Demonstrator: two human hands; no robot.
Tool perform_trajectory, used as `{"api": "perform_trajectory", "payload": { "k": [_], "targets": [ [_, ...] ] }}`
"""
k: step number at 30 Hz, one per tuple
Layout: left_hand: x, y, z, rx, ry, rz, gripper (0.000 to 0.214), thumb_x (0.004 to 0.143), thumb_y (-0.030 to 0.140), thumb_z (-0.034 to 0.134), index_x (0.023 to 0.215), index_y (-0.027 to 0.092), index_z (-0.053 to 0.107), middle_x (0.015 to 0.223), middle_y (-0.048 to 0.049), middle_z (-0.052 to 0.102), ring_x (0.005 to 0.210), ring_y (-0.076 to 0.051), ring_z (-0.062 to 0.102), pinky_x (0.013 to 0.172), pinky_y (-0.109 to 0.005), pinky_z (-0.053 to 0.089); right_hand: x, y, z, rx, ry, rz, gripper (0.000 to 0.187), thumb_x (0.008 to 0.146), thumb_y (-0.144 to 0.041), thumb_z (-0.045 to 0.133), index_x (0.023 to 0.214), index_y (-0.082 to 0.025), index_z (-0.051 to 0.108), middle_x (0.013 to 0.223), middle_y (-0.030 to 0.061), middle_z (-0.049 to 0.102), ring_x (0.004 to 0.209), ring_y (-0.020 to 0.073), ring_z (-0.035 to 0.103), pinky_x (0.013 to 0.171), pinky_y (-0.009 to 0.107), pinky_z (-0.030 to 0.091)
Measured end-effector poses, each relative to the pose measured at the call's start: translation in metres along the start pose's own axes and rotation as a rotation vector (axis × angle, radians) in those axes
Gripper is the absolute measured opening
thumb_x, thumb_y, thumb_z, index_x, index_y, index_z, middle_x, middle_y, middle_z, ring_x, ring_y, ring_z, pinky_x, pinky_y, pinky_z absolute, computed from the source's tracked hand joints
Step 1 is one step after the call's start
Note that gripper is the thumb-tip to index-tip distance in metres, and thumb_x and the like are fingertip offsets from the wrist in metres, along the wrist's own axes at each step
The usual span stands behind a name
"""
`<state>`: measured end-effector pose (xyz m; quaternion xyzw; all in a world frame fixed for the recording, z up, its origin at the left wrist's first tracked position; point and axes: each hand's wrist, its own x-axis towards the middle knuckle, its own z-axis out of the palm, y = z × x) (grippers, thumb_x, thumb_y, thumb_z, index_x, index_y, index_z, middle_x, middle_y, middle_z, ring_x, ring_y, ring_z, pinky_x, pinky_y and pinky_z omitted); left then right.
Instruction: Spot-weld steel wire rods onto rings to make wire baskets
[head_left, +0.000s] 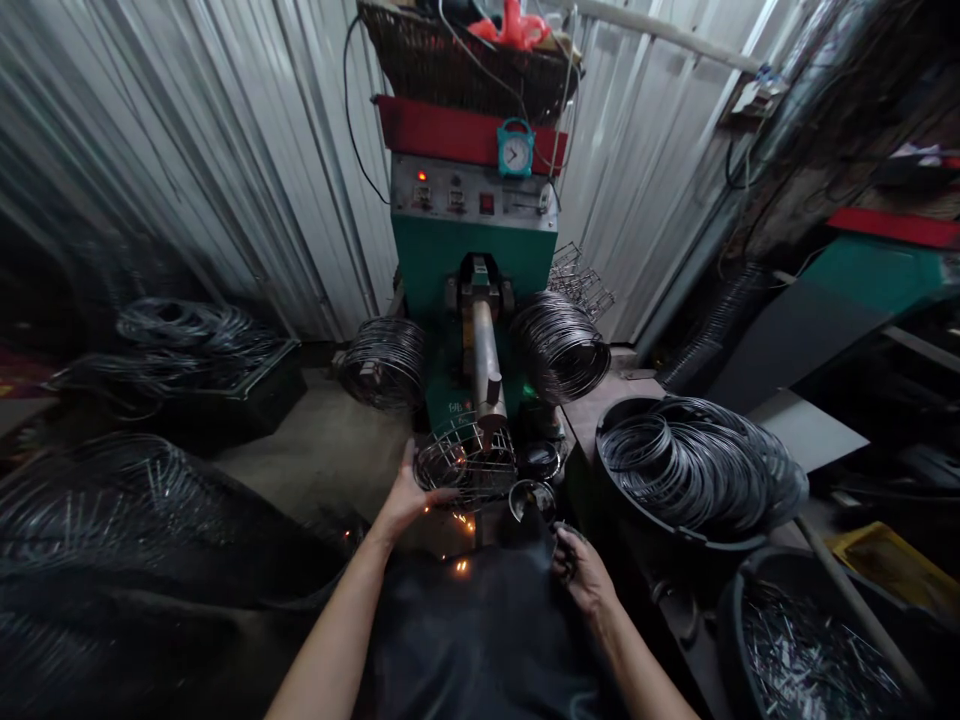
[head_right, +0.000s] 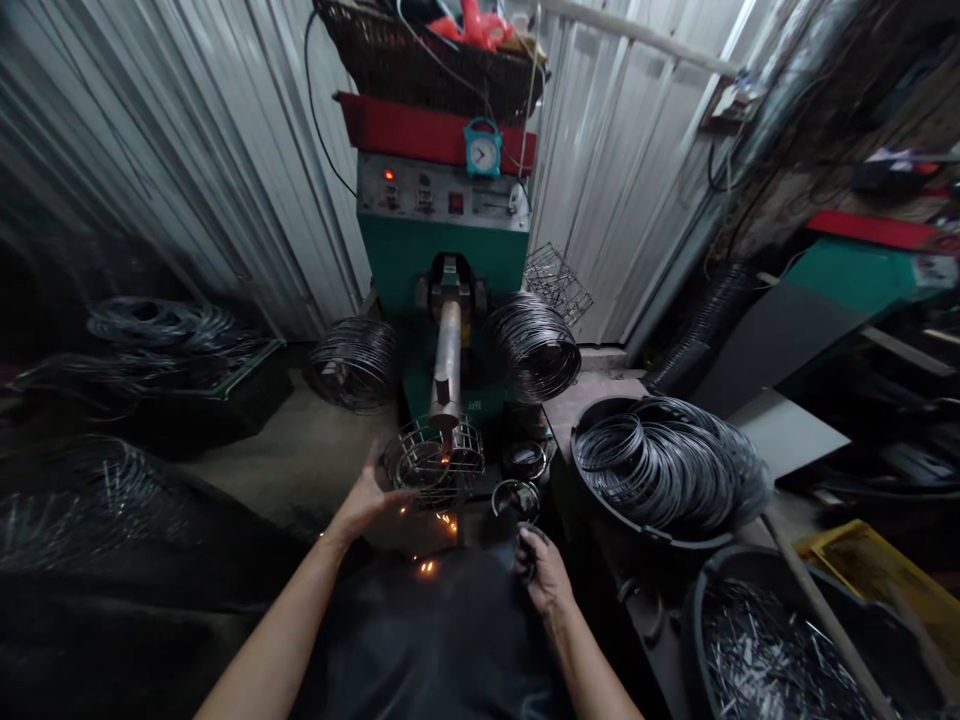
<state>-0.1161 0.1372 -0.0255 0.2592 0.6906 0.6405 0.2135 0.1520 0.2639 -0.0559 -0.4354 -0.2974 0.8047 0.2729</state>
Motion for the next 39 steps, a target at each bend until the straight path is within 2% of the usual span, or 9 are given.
{"api": "perform_trajectory", "payload": {
  "k": [5, 9, 12, 15, 20, 26, 28, 35, 39],
  "targets": [
    [-0.012, -0.023, 0.009, -0.24, 0.076, -0.099, 0.092, 0.046, 0.03, 0.081, 0.126, 0.018, 0.037, 0.124, -0.0125, 0.054, 0.115, -0.028, 0.052, 0.098, -0.041, 0.041, 0.005, 0.023, -0.024, -0.694, -0.028, -0.469, 0.028, 0.063, -0.04, 0.07, 0.078, -0.016, 0.07, 0.075, 0.006, 0.068, 0.073, 0.0206, 0.062, 0.065, 0.03, 0.048],
    [-0.019, -0.023, 0.005, -0.237, 0.048, -0.052, 0.088, 0.049, 0.035, 0.079, 0.124, 0.017, 0.039, 0.12, -0.0122, 0.055, 0.11, -0.028, 0.055, 0.095, -0.04, 0.044, -0.01, 0.018, -0.027, -1.131, -0.207, -0.547, 0.019, 0.072, -0.032, 0.059, 0.079, -0.019, 0.071, 0.082, 0.0093, 0.07, 0.08, 0.024, 0.064, 0.075, 0.035, 0.048],
    [-0.038, -0.02, -0.006, -0.098, -0.027, 0.038, 0.093, 0.05, 0.038, 0.078, 0.129, 0.018, 0.034, 0.124, -0.012, 0.05, 0.111, -0.028, 0.053, 0.095, -0.043, 0.043, -0.037, -0.012, 0.002, -1.278, -0.39, -0.567, 0.02, 0.075, -0.024, 0.055, 0.087, -0.018, 0.07, 0.086, 0.0091, 0.07, 0.082, 0.0223, 0.065, 0.074, 0.032, 0.047],
    [-0.063, -0.009, -0.009, 0.231, -0.056, 0.198, 0.092, 0.048, 0.037, 0.078, 0.128, 0.018, 0.037, 0.126, -0.0125, 0.045, 0.116, -0.03, 0.046, 0.1, -0.046, 0.037, -0.062, -0.044, 0.05, -1.436, -0.543, -0.594, 0.024, 0.072, -0.019, 0.059, 0.096, -0.019, 0.064, 0.086, 0.0041, 0.069, 0.078, 0.0182, 0.063, 0.069, 0.025, 0.044],
    [-0.087, 0.031, 0.011, 0.783, -0.084, 0.375, 0.087, 0.047, 0.029, 0.074, 0.127, 0.019, 0.041, 0.127, -0.0129, 0.043, 0.119, -0.032, 0.039, 0.1, -0.048, 0.033, -0.066, -0.055, 0.114, -1.841, -0.507, -0.596, 0.023, 0.068, -0.018, 0.062, 0.091, -0.018, 0.058, 0.085, 0.0053, 0.068, 0.077, 0.019, 0.062, 0.058, 0.022, 0.035],
    [-0.09, 0.058, 0.023, 0.919, -0.073, 0.425, 0.08, 0.051, 0.029, 0.069, 0.125, 0.017, 0.041, 0.121, -0.0136, 0.049, 0.115, -0.031, 0.042, 0.098, -0.047, 0.034, -0.058, -0.028, 0.124, -1.839, -0.239, -0.662, 0.021, 0.075, -0.018, 0.054, 0.096, -0.02, 0.055, 0.084, 0.0045, 0.068, 0.077, 0.0189, 0.063, 0.059, 0.023, 0.035],
    [-0.089, 0.059, 0.023, 0.895, -0.068, 0.428, 0.079, 0.051, 0.029, 0.069, 0.124, 0.018, 0.041, 0.12, -0.0123, 0.05, 0.114, -0.03, 0.042, 0.097, -0.045, 0.035, -0.056, -0.023, 0.118, -1.751, -0.236, -0.723, 0.02, 0.075, -0.017, 0.055, 0.094, -0.021, 0.057, 0.086, 0.0037, 0.068, 0.08, 0.0183, 0.063, 0.063, 0.023, 0.038],
    [-0.079, 0.055, 0.021, 0.807, -0.107, 0.327, 0.08, 0.05, 0.03, 0.069, 0.124, 0.018, 0.04, 0.121, -0.0113, 0.048, 0.114, -0.03, 0.042, 0.095, -0.043, 0.038, -0.043, -0.033, 0.102, -1.474, -0.703, -0.834, 0.022, 0.08, -0.013, 0.052, 0.098, -0.018, 0.064, 0.095, 0.0067, 0.066, 0.09, 0.0166, 0.062, 0.078, 0.025, 0.045],
    [-0.068, 0.053, 0.021, 0.775, -0.142, 0.299, 0.083, 0.049, 0.029, 0.071, 0.125, 0.019, 0.04, 0.121, -0.0107, 0.047, 0.115, -0.031, 0.042, 0.095, -0.044, 0.038, -0.038, -0.042, 0.101, -1.554, -0.772, -0.851, 0.031, 0.077, -0.017, 0.06, 0.108, -0.017, 0.061, 0.101, 0.0086, 0.064, 0.093, 0.019, 0.061, 0.078, 0.028, 0.047]
  ]
}}
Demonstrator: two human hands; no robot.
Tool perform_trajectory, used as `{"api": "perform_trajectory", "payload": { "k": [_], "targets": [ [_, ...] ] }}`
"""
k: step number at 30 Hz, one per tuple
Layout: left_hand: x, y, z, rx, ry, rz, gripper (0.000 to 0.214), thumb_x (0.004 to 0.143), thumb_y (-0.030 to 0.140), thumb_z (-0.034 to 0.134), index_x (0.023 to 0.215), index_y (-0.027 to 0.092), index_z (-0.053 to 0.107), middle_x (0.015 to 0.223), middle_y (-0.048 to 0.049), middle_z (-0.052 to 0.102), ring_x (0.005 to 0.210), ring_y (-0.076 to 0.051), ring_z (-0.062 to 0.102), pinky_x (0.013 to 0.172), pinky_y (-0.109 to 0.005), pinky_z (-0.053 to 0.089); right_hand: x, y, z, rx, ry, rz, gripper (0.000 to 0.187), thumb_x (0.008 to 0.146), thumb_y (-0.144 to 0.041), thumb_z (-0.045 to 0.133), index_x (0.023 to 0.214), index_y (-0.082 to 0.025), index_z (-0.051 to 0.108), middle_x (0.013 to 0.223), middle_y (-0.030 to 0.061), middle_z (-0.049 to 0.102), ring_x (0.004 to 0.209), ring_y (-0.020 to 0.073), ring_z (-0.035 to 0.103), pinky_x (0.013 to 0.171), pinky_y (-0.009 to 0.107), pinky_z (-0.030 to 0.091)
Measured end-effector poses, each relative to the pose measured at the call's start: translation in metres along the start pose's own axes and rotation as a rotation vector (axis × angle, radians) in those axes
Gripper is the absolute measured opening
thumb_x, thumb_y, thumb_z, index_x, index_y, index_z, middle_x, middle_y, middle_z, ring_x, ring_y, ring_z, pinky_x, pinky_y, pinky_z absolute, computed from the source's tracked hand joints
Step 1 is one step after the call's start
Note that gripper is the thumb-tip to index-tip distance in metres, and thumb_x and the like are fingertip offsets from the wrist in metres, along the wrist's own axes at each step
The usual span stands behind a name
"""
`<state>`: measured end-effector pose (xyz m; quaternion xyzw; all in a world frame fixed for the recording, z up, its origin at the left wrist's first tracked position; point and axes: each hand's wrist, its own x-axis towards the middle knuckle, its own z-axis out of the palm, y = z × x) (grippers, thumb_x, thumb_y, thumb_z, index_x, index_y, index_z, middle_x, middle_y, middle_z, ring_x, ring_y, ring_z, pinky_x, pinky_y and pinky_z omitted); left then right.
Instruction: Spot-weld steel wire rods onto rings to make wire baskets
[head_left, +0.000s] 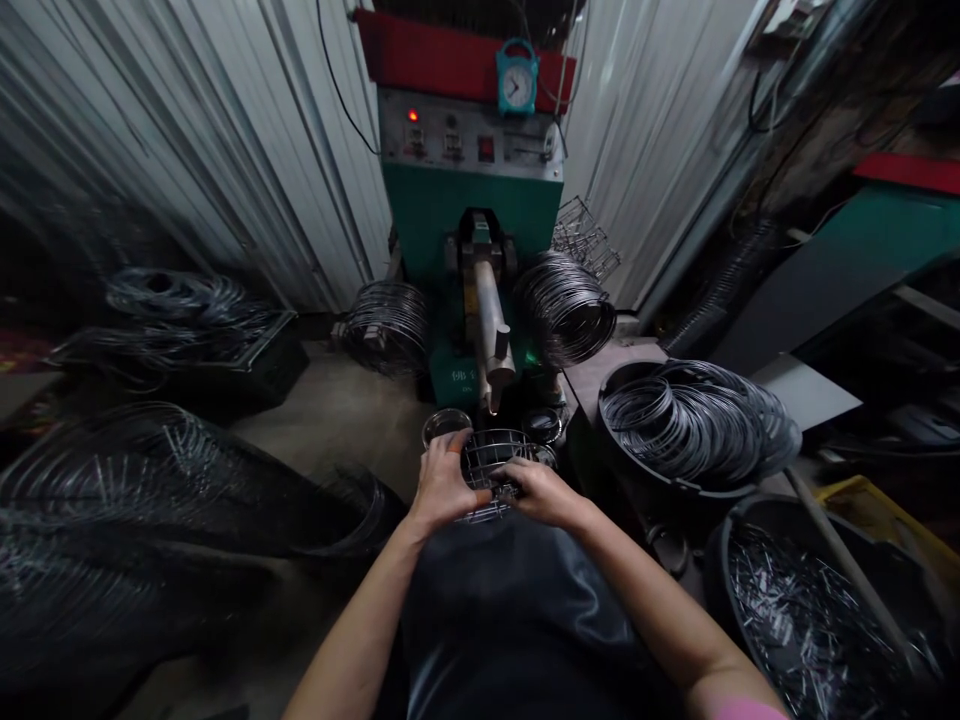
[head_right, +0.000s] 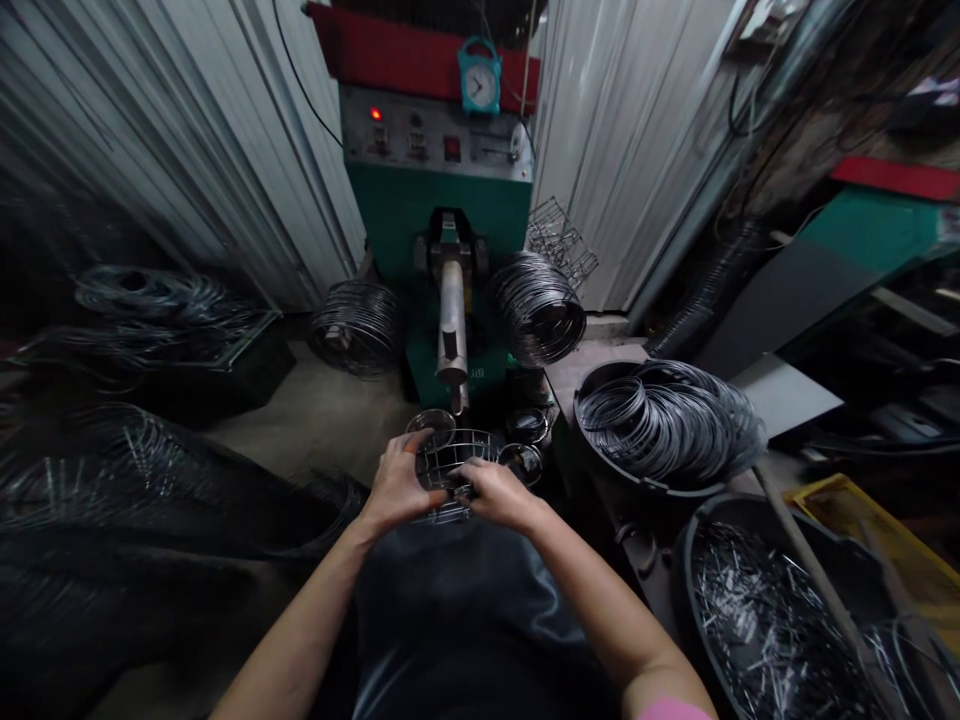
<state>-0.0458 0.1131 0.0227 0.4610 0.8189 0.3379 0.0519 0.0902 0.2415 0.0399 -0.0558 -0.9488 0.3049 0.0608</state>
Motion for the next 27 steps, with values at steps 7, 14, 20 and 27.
{"api": "perform_trajectory", "payload": {
  "k": [7, 14, 20, 27],
  "targets": [
    [0.014, -0.006, 0.003, -0.028, 0.003, -0.001, 0.084, 0.048, 0.028, 0.071, 0.125, 0.02, 0.04, 0.121, -0.0103, 0.046, 0.115, -0.032, 0.042, 0.095, -0.045, 0.038, 0.009, 0.009, 0.003, -0.029, 0.034, 0.006, 0.027, 0.076, -0.008, 0.058, 0.101, -0.017, 0.064, 0.096, 0.007, 0.065, 0.09, 0.0176, 0.062, 0.077, 0.025, 0.047],
    [0.031, -0.015, 0.007, -0.071, 0.013, 0.049, 0.082, 0.049, 0.025, 0.07, 0.125, 0.019, 0.04, 0.122, -0.0101, 0.046, 0.116, -0.029, 0.041, 0.099, -0.044, 0.035, 0.021, 0.016, 0.002, -0.107, 0.063, 0.022, 0.027, 0.076, -0.007, 0.057, 0.1, -0.017, 0.065, 0.096, 0.0069, 0.065, 0.089, 0.0169, 0.062, 0.077, 0.024, 0.047],
    [0.054, -0.014, 0.002, -0.085, -0.012, -0.017, 0.079, 0.048, 0.028, 0.072, 0.122, 0.021, 0.045, 0.114, -0.0082, 0.049, 0.109, -0.03, 0.046, 0.092, -0.043, 0.04, 0.04, 0.02, -0.011, -0.123, 0.095, 0.01, 0.021, 0.079, -0.009, 0.055, 0.095, -0.018, 0.066, 0.094, 0.0059, 0.065, 0.086, 0.0155, 0.063, 0.075, 0.023, 0.046],
    [0.057, -0.011, 0.003, -0.076, 0.017, -0.037, 0.079, 0.047, 0.029, 0.073, 0.121, 0.021, 0.047, 0.11, -0.0078, 0.052, 0.105, -0.029, 0.048, 0.088, -0.039, 0.042, 0.04, 0.022, -0.008, -0.132, 0.122, 0.041, 0.024, 0.081, -0.01, 0.054, 0.101, -0.02, 0.064, 0.101, 0.0062, 0.065, 0.092, 0.0168, 0.062, 0.079, 0.024, 0.046]
  ]
}}
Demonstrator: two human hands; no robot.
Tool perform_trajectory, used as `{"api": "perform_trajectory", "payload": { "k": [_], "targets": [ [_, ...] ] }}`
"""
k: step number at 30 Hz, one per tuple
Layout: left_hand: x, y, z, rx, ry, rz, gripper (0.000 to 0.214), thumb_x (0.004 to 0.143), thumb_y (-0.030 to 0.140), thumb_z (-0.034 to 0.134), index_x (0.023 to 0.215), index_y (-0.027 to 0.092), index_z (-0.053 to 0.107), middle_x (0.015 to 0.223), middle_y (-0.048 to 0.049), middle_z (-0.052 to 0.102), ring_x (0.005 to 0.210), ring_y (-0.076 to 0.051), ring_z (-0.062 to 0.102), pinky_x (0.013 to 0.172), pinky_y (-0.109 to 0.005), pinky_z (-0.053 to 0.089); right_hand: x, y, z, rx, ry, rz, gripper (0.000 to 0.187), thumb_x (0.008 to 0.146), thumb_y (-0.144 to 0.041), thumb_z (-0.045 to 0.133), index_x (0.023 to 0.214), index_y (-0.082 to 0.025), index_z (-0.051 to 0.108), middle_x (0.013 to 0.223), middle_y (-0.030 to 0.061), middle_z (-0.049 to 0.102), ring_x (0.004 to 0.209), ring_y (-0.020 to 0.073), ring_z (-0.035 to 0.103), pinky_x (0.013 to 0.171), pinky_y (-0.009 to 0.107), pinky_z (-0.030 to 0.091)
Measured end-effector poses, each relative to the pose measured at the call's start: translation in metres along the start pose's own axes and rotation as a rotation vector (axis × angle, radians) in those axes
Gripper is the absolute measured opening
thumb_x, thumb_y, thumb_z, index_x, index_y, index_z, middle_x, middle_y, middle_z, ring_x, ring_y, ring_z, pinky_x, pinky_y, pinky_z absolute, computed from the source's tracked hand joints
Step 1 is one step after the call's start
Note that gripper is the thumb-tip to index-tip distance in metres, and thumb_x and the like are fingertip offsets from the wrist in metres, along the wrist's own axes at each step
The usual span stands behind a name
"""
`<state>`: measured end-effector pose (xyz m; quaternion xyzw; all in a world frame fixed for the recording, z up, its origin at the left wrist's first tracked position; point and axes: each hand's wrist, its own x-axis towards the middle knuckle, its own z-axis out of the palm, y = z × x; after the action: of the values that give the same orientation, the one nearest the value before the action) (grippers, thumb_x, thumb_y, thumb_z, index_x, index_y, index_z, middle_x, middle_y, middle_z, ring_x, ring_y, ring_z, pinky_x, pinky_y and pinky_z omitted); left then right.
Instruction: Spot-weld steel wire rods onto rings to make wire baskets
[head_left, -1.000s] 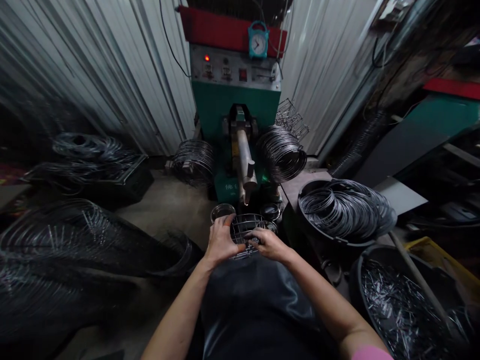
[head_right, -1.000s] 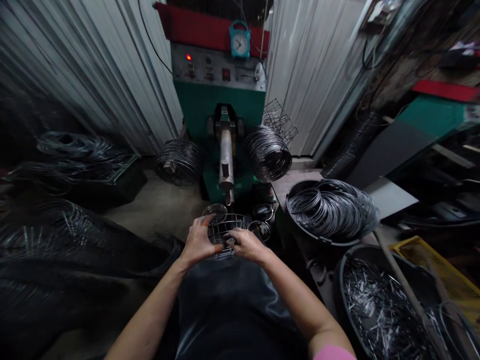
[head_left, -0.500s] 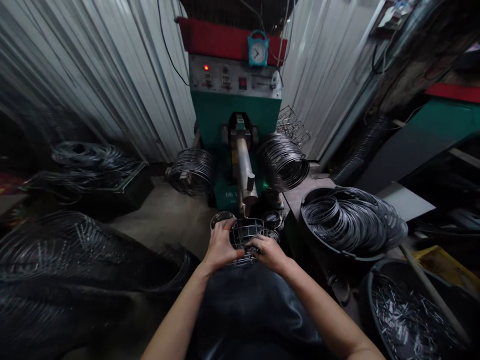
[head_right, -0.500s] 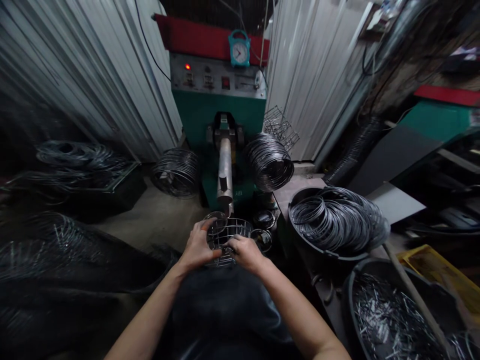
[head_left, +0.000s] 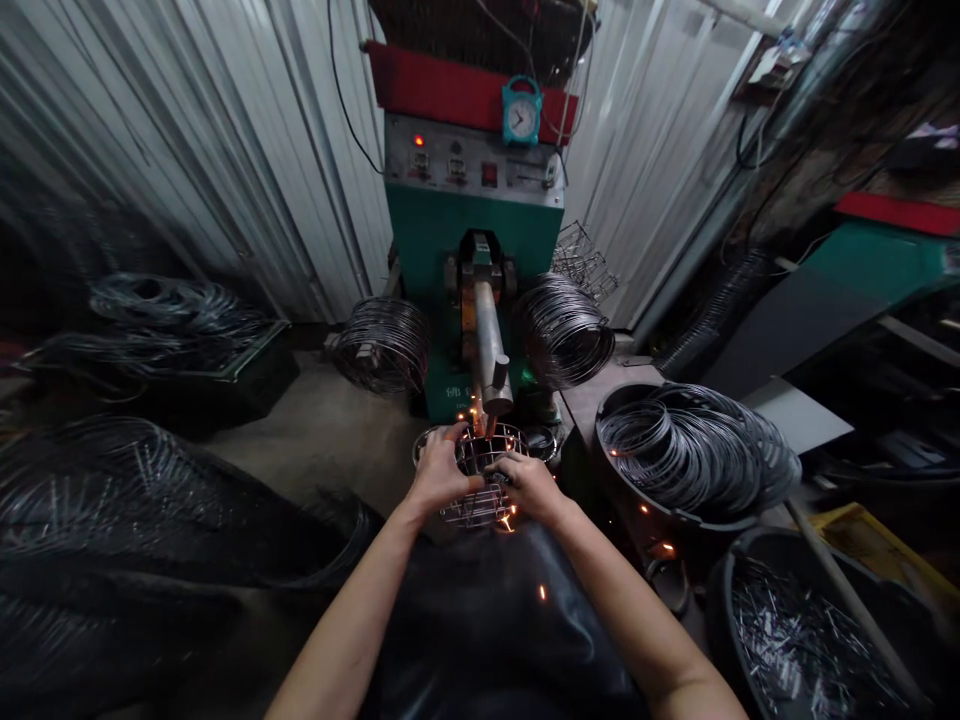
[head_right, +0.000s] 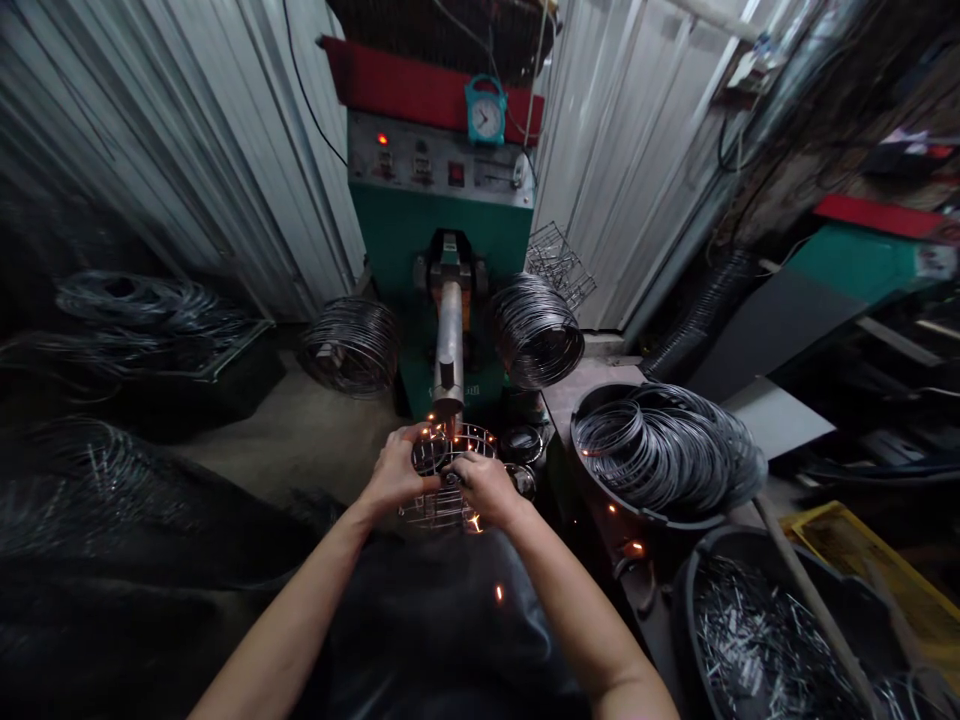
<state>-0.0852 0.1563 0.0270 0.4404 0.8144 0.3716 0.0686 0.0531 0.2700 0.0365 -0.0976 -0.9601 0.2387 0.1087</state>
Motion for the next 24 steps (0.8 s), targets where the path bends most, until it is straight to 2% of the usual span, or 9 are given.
{"api": "perform_trajectory", "payload": {
  "k": [5, 8, 11, 13, 15, 17, 19, 22, 24],
  "targets": [
    [0.013, -0.002, 0.004, 0.042, 0.019, -0.055, 0.08, 0.05, 0.034, 0.073, 0.123, 0.017, 0.045, 0.113, -0.0105, 0.052, 0.109, -0.03, 0.047, 0.09, -0.039, 0.041, 0.011, -0.001, 0.001, 0.023, 0.073, 0.077, 0.022, 0.081, -0.012, 0.054, 0.098, -0.02, 0.065, 0.103, 0.0066, 0.065, 0.093, 0.0177, 0.061, 0.081, 0.026, 0.046],
    [0.017, -0.004, 0.005, 0.045, 0.014, -0.06, 0.081, 0.05, 0.037, 0.073, 0.124, 0.017, 0.045, 0.113, -0.0108, 0.052, 0.108, -0.03, 0.047, 0.09, -0.038, 0.041, 0.004, -0.001, 0.003, 0.236, 0.295, 0.141, 0.022, 0.077, -0.019, 0.06, 0.099, -0.02, 0.063, 0.104, 0.0065, 0.063, 0.095, 0.0182, 0.06, 0.083, 0.028, 0.046],
    [0.018, -0.003, 0.004, 0.054, 0.038, -0.075, 0.082, 0.05, 0.035, 0.073, 0.124, 0.017, 0.044, 0.116, -0.011, 0.051, 0.11, -0.03, 0.046, 0.092, -0.04, 0.04, -0.02, 0.006, 0.014, 0.631, 0.481, 0.389, 0.027, 0.073, -0.032, 0.064, 0.095, -0.017, 0.062, 0.083, 0.0037, 0.064, 0.074, 0.0157, 0.06, 0.066, 0.026, 0.048],
    [0.021, -0.002, 0.003, 0.067, 0.052, -0.098, 0.083, 0.05, 0.036, 0.074, 0.125, 0.017, 0.044, 0.118, -0.0115, 0.05, 0.113, -0.031, 0.044, 0.093, -0.041, 0.038, -0.043, 0.017, 0.027, 0.916, 0.478, 0.62, 0.031, 0.07, -0.039, 0.063, 0.09, -0.015, 0.062, 0.065, -0.0002, 0.06, 0.053, 0.0113, 0.053, 0.048, 0.023, 0.042],
    [0.026, -0.003, 0.002, 0.077, 0.054, -0.126, 0.082, 0.05, 0.037, 0.074, 0.124, 0.017, 0.044, 0.12, -0.0119, 0.05, 0.115, -0.031, 0.043, 0.093, -0.041, 0.038, -0.067, 0.029, 0.044, 1.095, 0.462, 0.772, 0.038, 0.065, -0.043, 0.064, 0.09, -0.014, 0.061, 0.061, -0.0013, 0.057, 0.045, 0.0093, 0.048, 0.042, 0.021, 0.037],
    [0.032, -0.004, 0.002, 0.08, 0.045, -0.149, 0.081, 0.05, 0.038, 0.073, 0.123, 0.018, 0.045, 0.12, -0.0118, 0.051, 0.115, -0.031, 0.044, 0.093, -0.041, 0.038, -0.091, 0.04, 0.065, 1.082, 0.502, 0.799, 0.044, 0.064, -0.045, 0.064, 0.097, -0.015, 0.059, 0.069, 0.0015, 0.062, 0.052, 0.0116, 0.054, 0.048, 0.024, 0.043],
    [0.037, -0.006, 0.002, 0.079, 0.047, -0.162, 0.08, 0.05, 0.039, 0.073, 0.122, 0.018, 0.046, 0.12, -0.012, 0.051, 0.115, -0.032, 0.044, 0.092, -0.042, 0.038, -0.112, 0.047, 0.085, 0.905, 0.554, 0.752, 0.045, 0.069, -0.047, 0.06, 0.102, -0.018, 0.056, 0.081, 0.0054, 0.065, 0.068, 0.0167, 0.061, 0.063, 0.03, 0.049],
    [0.04, -0.006, 0.005, 0.07, 0.065, -0.16, 0.079, 0.05, 0.038, 0.074, 0.121, 0.018, 0.047, 0.118, -0.0121, 0.052, 0.113, -0.032, 0.045, 0.09, -0.042, 0.039, -0.132, 0.052, 0.105, 0.606, 0.577, 0.699, 0.037, 0.075, -0.051, 0.052, 0.097, -0.021, 0.053, 0.09, 0.0082, 0.065, 0.084, 0.021, 0.061, 0.079, 0.035, 0.048],
    [0.042, -0.005, 0.005, 0.063, 0.067, -0.159, 0.079, 0.05, 0.037, 0.074, 0.121, 0.018, 0.047, 0.118, -0.0125, 0.053, 0.112, -0.032, 0.046, 0.09, -0.042, 0.04, -0.137, 0.055, 0.108, 0.557, 0.589, 0.694, 0.033, 0.077, -0.052, 0.048, 0.09, -0.022, 0.052, 0.087, 0.0078, 0.065, 0.083, 0.0207, 0.061, 0.08, 0.035, 0.047]
  ]
}}
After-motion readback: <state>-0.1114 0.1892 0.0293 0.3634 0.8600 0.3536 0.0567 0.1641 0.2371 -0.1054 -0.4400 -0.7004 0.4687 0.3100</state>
